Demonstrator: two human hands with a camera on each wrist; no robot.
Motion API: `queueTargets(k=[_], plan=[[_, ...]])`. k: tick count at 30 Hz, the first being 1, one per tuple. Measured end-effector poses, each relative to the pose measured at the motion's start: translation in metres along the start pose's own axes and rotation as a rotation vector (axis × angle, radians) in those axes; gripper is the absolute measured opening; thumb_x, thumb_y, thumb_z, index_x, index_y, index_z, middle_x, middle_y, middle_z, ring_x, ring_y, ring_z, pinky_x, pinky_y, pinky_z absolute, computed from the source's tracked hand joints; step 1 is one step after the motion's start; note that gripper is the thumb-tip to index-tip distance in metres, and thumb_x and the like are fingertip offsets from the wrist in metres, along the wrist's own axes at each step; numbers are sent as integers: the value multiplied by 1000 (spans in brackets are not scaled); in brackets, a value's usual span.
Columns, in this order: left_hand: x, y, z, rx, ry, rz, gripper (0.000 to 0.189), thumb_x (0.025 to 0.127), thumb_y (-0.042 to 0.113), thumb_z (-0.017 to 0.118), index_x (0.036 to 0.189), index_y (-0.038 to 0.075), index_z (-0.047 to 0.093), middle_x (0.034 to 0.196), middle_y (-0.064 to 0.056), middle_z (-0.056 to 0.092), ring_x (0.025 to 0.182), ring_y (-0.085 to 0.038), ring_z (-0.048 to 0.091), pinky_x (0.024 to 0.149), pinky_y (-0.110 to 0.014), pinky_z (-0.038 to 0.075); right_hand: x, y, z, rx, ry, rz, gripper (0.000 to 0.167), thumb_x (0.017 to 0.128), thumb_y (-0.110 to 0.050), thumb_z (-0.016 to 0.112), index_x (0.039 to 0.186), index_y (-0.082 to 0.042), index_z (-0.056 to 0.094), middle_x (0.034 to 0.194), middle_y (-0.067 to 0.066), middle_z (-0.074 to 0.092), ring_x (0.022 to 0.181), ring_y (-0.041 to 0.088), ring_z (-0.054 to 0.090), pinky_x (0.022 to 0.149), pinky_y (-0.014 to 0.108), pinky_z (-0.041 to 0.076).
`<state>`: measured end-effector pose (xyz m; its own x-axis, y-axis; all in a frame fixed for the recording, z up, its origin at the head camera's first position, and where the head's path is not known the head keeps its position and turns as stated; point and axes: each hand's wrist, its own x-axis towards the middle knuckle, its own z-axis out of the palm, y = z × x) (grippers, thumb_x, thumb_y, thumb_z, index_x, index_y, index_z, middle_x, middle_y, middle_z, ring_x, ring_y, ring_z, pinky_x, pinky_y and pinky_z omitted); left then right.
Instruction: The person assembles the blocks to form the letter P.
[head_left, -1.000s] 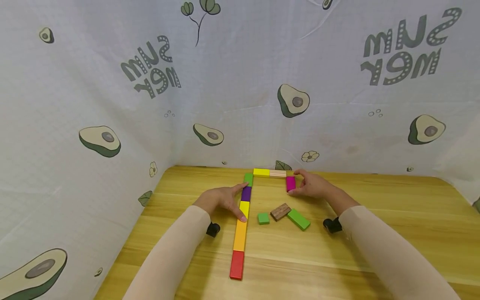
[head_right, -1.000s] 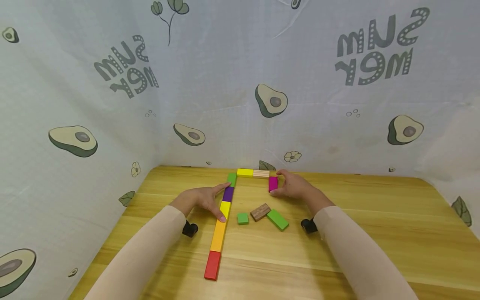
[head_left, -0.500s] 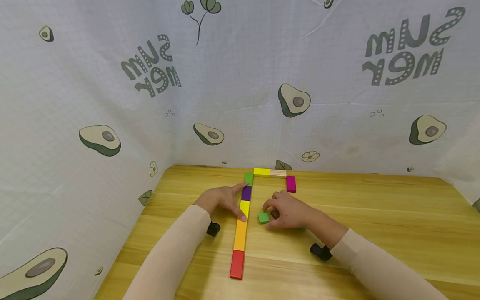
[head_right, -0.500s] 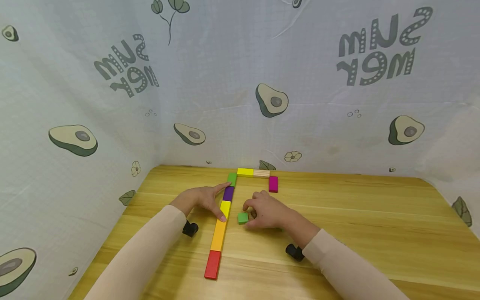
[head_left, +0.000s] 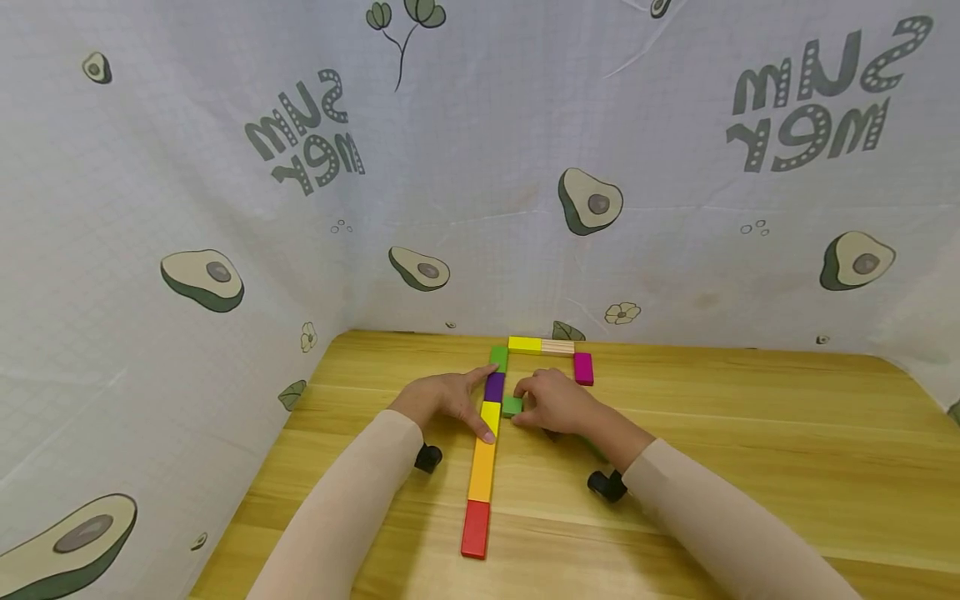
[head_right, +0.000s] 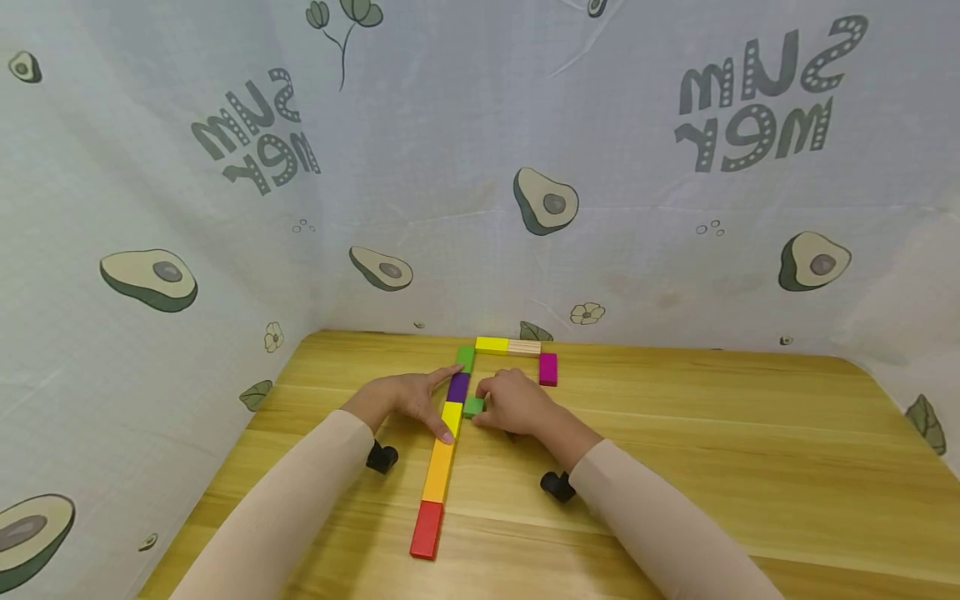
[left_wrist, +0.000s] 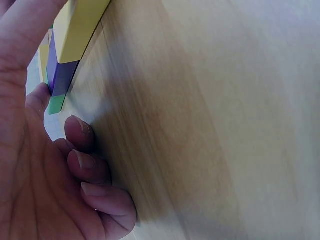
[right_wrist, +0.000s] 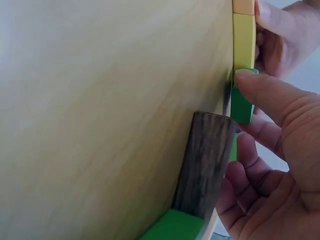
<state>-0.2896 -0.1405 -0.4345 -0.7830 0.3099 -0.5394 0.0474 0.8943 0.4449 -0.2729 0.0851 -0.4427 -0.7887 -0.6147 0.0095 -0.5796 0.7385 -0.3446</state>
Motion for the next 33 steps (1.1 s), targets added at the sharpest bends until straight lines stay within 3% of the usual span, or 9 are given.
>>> queueTargets(k=[11,17,26,29,33], plan=[[2,-2,0,-6,-7,16,131,59,60,95,161,49,14,171,-3,26,156,-33,28,124,-63,24,5,6,4,104,-58,81,43,88,-35,81,119,-8,71,91,1,66,84,15,57,79,34,52],[0,-1,1,-10,0,13,131,59,58,95,161,50,14,171,-2,26,157,-32,26,125,-62,24,-17,25,-12,178,-52,146,43,88,-35,79,120,-8,71,92,3,65,80,16,56,71,31,50],[-3,1,0,-14,17,7,129,60,57,95,161,50,15,171,-2,24,157,-32,25,125,-62,22,-58,43,-24,191,-145,184,39,84,-22,77,118,-7,66,89,4,59,81,18,52,74,34,47],[-3,1,1,-9,20,11,129,60,57,95,161,50,15,171,-3,25,157,-32,25,125,-61,23,-64,44,-22,170,-133,187,36,83,-18,77,116,-8,66,87,3,58,79,17,51,74,34,47],[-3,2,2,-7,17,21,129,61,57,95,161,49,14,171,-3,24,157,-33,25,125,-61,22,-65,45,-18,86,-94,159,30,86,-24,80,110,-11,67,87,0,58,80,15,51,76,35,48]])
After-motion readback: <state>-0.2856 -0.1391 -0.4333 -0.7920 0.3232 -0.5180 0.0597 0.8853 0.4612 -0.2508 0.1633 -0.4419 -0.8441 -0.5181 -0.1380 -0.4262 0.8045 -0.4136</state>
